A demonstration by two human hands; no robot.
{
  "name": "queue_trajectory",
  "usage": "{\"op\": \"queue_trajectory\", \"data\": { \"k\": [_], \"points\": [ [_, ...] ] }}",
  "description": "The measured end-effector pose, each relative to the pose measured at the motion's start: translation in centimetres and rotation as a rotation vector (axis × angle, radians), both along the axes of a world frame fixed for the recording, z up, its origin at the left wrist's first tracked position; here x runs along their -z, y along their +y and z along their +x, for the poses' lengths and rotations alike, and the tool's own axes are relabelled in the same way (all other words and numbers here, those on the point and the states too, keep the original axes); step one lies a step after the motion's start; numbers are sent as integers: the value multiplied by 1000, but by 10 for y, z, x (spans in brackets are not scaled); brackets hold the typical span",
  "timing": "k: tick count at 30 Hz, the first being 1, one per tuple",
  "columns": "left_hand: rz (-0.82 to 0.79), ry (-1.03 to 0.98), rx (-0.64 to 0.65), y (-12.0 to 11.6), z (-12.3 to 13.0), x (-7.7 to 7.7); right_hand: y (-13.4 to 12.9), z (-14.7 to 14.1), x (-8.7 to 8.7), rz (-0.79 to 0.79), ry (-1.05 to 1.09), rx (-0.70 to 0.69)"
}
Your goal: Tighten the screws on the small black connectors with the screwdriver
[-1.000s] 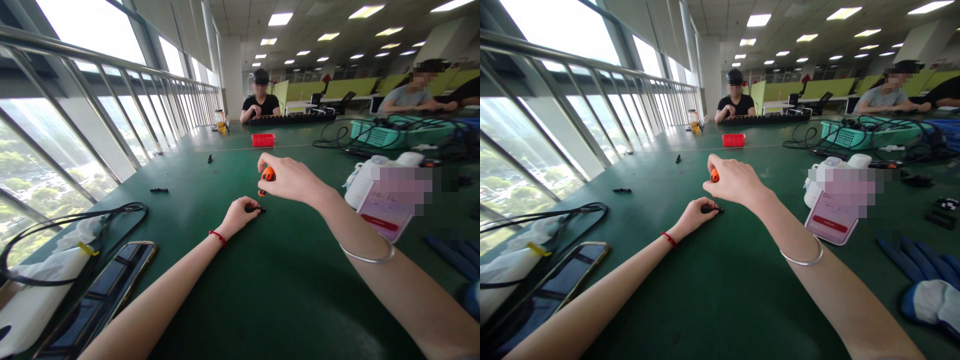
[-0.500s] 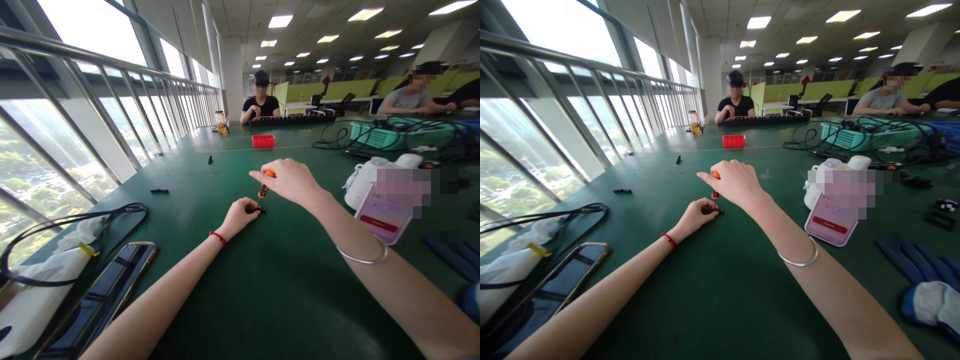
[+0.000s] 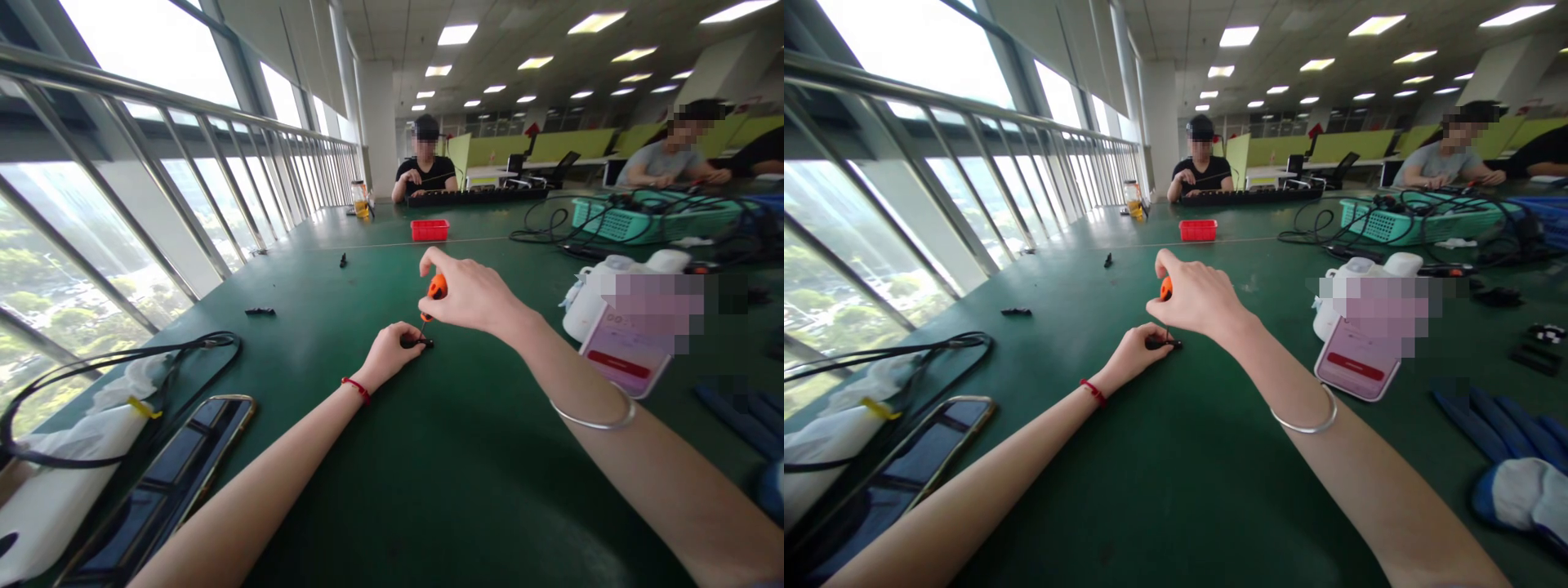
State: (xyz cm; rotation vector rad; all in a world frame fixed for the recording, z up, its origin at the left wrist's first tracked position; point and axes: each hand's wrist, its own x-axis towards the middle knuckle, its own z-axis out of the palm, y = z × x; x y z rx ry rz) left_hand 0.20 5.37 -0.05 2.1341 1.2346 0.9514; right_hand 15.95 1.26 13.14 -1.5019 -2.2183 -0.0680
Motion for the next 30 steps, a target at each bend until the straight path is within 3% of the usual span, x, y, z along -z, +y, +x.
{"op": "queue_trajectory", "data": {
  "k": [16, 25, 30],
  "points": [
    [11, -14, 13, 1, -1, 2, 1, -2, 3, -12, 15, -23],
    [2, -15, 6, 0, 0, 0, 2, -3, 2, 1, 10, 45],
    [-2, -9, 0, 0, 0, -1, 3, -3, 3, 68, 44, 39]
  ]
}}
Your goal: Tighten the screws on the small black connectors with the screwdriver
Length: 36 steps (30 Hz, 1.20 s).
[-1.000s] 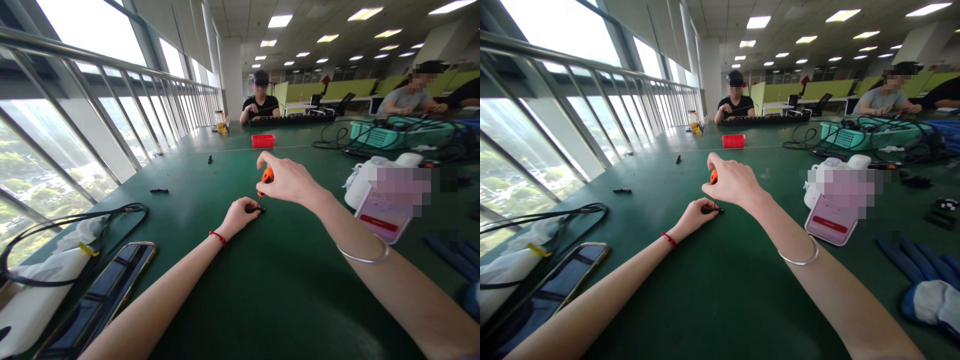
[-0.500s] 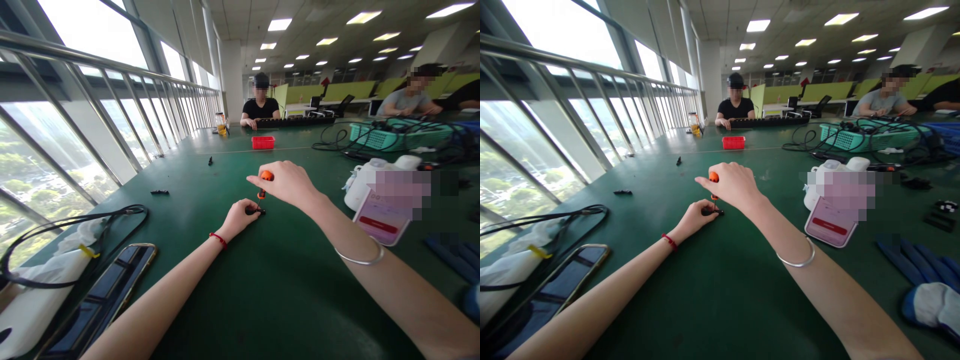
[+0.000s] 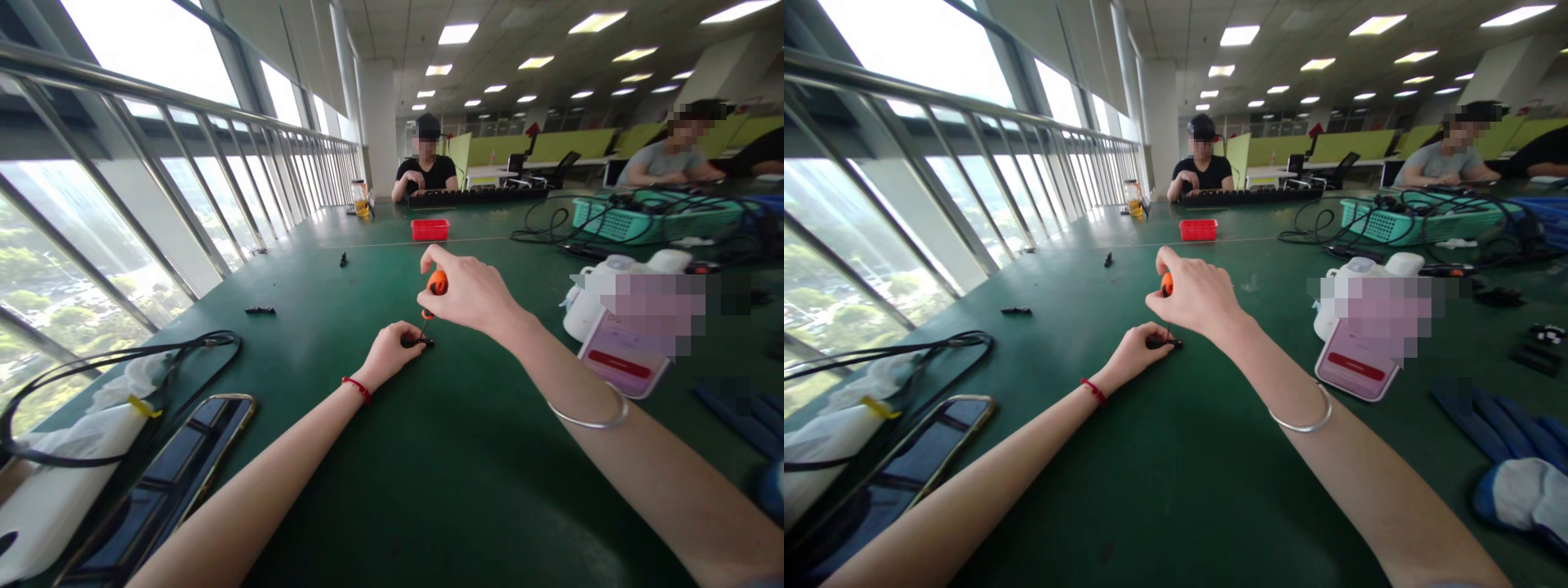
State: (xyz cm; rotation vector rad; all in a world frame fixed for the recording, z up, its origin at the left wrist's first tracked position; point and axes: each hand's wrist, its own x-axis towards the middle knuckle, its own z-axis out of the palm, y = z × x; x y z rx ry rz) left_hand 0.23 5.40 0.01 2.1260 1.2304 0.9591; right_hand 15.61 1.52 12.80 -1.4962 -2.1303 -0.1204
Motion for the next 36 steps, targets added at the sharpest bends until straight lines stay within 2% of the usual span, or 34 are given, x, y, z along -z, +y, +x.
{"op": "queue_trajectory", "data": {
  "k": [5, 11, 18, 21, 24, 25, 29, 31, 33, 36],
  "points": [
    [6, 14, 5, 0, -1, 0, 0, -1, 1, -103, 14, -45],
    [10, 3, 7, -1, -1, 0, 2, 0, 3, -67, 18, -45],
    [5, 13, 2, -3, -1, -2, 6, -2, 4, -160, 75, -65],
    [5, 18, -15, -3, -2, -2, 9, 0, 5, -270, 103, -49],
    [16, 32, -20, -3, -2, -2, 10, 8, 9, -493, 168, -87],
    [20, 41, -21, -3, -2, -3, 9, 13, 12, -490, 202, -112],
    [11, 49, -12, -3, -4, -4, 2, 34, 33, -159, 377, -205],
    [4, 29, -2, -2, -5, -3, -3, 41, 51, -5, 394, -168],
    [0, 11, 7, -2, -5, -2, -4, 42, 73, -11, 252, -114],
    [-3, 1, 1, -3, -4, -2, -1, 33, 101, -153, 61, -84]
  ]
}}
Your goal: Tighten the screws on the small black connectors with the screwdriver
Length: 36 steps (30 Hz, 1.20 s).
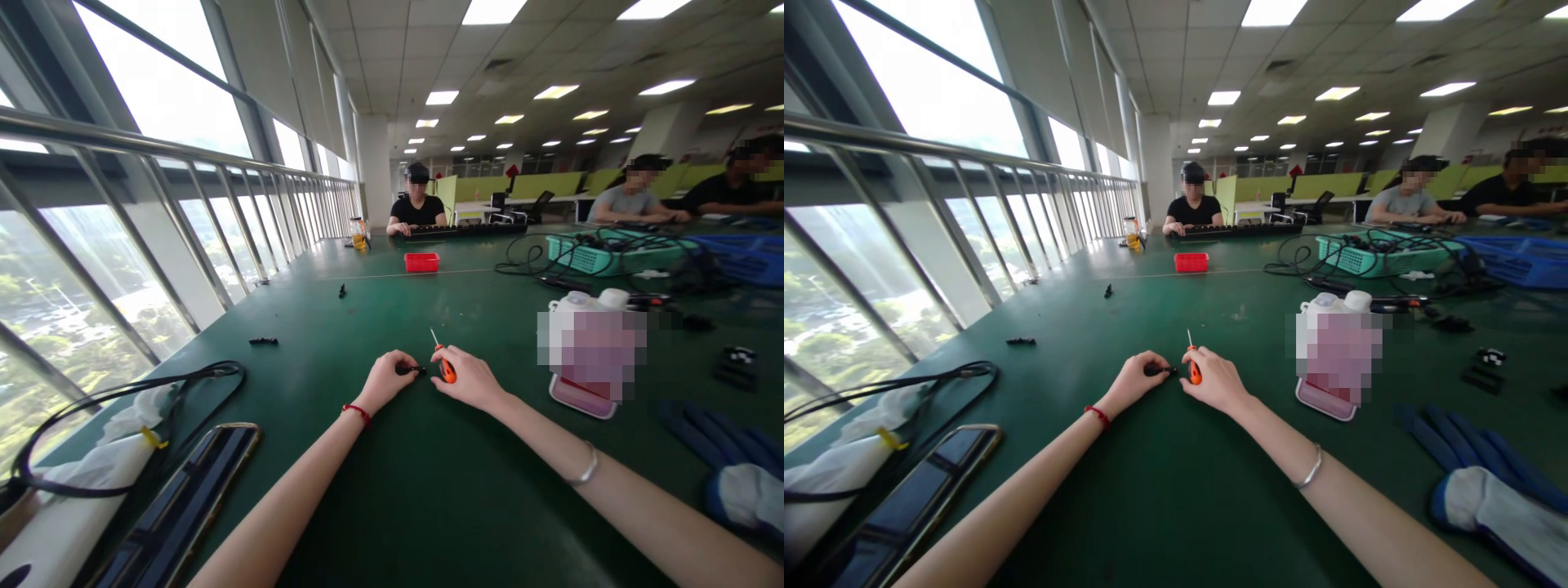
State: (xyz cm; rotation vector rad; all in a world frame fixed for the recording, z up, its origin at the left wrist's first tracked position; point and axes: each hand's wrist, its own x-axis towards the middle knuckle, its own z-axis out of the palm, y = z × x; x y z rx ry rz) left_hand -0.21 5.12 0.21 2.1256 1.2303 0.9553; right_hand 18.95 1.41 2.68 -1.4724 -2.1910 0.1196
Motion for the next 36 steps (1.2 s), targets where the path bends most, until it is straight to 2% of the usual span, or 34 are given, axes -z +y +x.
{"op": "queue_trajectory", "data": {
  "k": [3, 11, 21, 28, 36],
  "points": [
    [3, 3, -10, -2, 0, -1, 8, -10, 14, -36, -56, 21],
    [-27, -44, 22, -5, -1, -3, 15, -11, 21, 11, -45, -25],
    [-30, -71, 9, -6, 1, -10, 9, -13, 16, 7, -72, -11],
    [148, -3, -94, -19, -6, -12, 12, -9, 18, -49, 11, 31],
    [205, 75, -18, -28, -9, -12, 5, -11, 13, 76, 26, -120]
  ]
}}
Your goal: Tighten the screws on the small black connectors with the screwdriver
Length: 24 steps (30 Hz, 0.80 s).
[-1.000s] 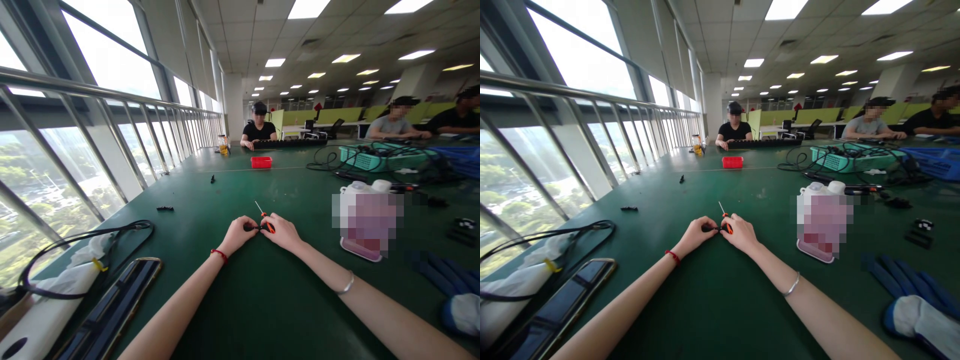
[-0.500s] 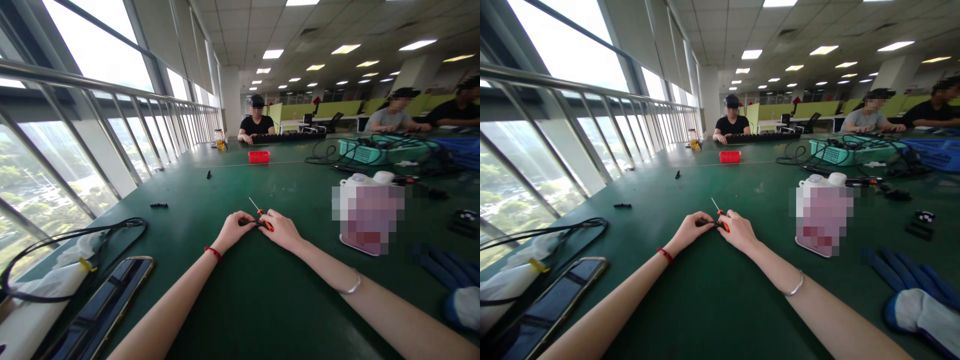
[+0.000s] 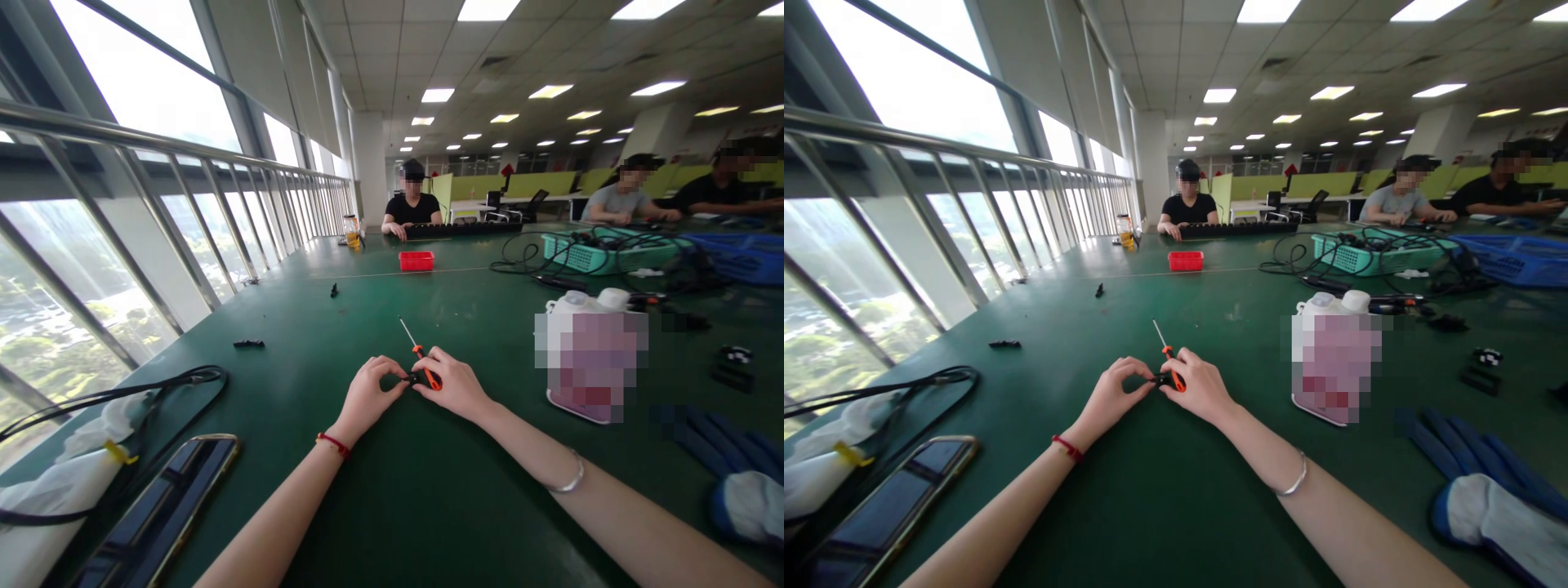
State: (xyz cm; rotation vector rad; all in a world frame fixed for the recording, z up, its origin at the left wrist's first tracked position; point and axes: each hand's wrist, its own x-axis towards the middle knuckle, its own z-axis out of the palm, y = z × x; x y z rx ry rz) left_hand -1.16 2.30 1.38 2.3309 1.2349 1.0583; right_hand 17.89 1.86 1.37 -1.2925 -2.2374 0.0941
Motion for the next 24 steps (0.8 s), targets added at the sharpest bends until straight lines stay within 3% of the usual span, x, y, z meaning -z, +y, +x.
{"op": "queue_trajectory", "data": {
  "k": [12, 19, 21, 24],
  "points": [
    [64, 102, 16, -4, 4, -2, -6, 3, 0, 73, -55, -62],
    [114, 223, 6, -8, 6, -4, -9, 5, -1, 18, -52, -86],
    [123, 223, -5, -9, 6, -5, -8, 5, -1, 24, 31, -51],
    [114, 223, -24, -9, 9, -5, -2, 10, 1, 50, 242, 115]
  ]
}}
